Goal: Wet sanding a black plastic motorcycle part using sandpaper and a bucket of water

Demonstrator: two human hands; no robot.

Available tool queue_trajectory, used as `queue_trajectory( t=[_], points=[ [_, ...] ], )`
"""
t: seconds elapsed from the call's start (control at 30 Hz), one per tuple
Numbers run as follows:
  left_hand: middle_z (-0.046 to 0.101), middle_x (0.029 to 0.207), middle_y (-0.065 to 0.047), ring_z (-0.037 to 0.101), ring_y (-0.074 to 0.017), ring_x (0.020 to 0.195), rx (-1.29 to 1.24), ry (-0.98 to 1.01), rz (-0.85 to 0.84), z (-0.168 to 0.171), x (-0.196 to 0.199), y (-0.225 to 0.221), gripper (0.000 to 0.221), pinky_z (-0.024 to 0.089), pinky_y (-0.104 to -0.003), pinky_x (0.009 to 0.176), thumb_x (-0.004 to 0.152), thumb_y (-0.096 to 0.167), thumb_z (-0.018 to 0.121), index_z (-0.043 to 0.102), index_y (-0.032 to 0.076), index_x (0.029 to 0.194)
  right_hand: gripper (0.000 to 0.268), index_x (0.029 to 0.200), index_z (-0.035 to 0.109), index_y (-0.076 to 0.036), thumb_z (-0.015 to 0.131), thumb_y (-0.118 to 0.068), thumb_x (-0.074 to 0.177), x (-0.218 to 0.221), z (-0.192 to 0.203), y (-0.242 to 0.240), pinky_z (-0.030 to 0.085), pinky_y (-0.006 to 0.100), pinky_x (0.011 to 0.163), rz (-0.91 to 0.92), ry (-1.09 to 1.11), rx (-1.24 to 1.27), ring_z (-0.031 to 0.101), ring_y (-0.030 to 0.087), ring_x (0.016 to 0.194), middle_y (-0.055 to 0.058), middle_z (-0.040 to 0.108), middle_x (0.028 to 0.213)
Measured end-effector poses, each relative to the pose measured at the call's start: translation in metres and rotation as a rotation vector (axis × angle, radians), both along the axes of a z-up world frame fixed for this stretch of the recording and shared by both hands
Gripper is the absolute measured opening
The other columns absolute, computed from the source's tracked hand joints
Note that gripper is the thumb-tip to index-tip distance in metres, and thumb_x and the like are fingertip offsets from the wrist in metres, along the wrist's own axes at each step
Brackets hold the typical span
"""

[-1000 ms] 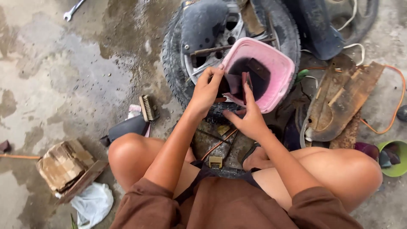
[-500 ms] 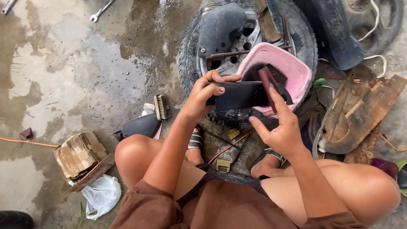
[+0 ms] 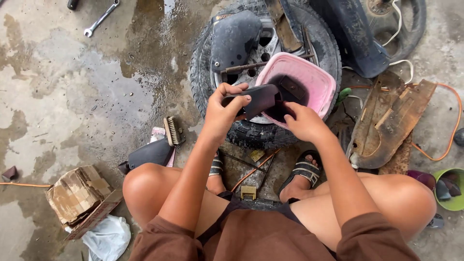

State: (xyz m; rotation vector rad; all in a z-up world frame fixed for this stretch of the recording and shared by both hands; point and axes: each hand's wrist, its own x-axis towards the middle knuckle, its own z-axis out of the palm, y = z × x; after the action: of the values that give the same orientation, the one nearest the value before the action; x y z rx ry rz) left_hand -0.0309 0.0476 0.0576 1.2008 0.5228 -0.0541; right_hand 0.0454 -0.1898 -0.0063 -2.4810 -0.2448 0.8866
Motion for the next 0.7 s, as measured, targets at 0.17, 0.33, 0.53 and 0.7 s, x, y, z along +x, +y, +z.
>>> queue_trajectory(
  t=[0.17, 0.33, 0.53, 0.7],
  points=[
    [0.068, 0.130, -0.015, 0.070, -0.0266, 0.108, 0.063, -0.004, -0.034, -0.017, 0.008, -0.011, 0.038, 0.065, -0.033, 0.070, 0.077, 0.025, 0.085, 0.061, 0.008, 0.100, 0.072, 0.157, 0.039, -0.004, 0.056, -0.027, 0.090, 0.024, -0.072, 0.006, 0.032, 0.050, 0.119, 0.173, 0.075, -0.115, 0.040, 0.038, 0.144, 0.028, 0.043, 0.154],
    [0.067, 0.131, -0.019, 0.067, -0.0286, 0.114, 0.066, -0.006, -0.079, -0.005, 0.005, -0.012, 0.035, 0.063, -0.037, 0.077, 0.080, 0.025, 0.082, 0.062, 0.007, 0.102, 0.071, 0.153, 0.045, 0.000, 0.050, -0.015, 0.084, 0.018, -0.043, 0.018, 0.022, 0.056, 0.124, 0.213, 0.232, -0.167, 0.037, 0.045, 0.147, 0.031, 0.046, 0.153],
    [0.062, 0.136, -0.024, 0.064, -0.0338, 0.120, 0.062, 0.014, -0.088, -0.002, 0.003, -0.003, 0.038, 0.062, -0.040, 0.080, 0.083, 0.029, 0.080, 0.060, 0.005, 0.105, 0.057, 0.140, 0.057, -0.002, 0.061, -0.022, 0.088, 0.015, -0.032, 0.017, 0.042, 0.055, 0.114, 0.182, 0.136, -0.151, 0.052, 0.048, 0.134, 0.031, 0.060, 0.140],
    [0.063, 0.136, -0.024, 0.065, -0.0360, 0.119, 0.017, 0.056, -0.077, 0.002, 0.002, 0.002, 0.040, 0.061, -0.041, 0.081, 0.084, 0.031, 0.080, 0.059, 0.005, 0.107, 0.069, 0.147, 0.058, -0.008, 0.071, -0.011, 0.079, 0.017, -0.020, -0.011, 0.046, 0.048, 0.112, 0.041, 0.044, -0.213, 0.059, 0.039, 0.130, 0.023, 0.064, 0.139]
  ],
)
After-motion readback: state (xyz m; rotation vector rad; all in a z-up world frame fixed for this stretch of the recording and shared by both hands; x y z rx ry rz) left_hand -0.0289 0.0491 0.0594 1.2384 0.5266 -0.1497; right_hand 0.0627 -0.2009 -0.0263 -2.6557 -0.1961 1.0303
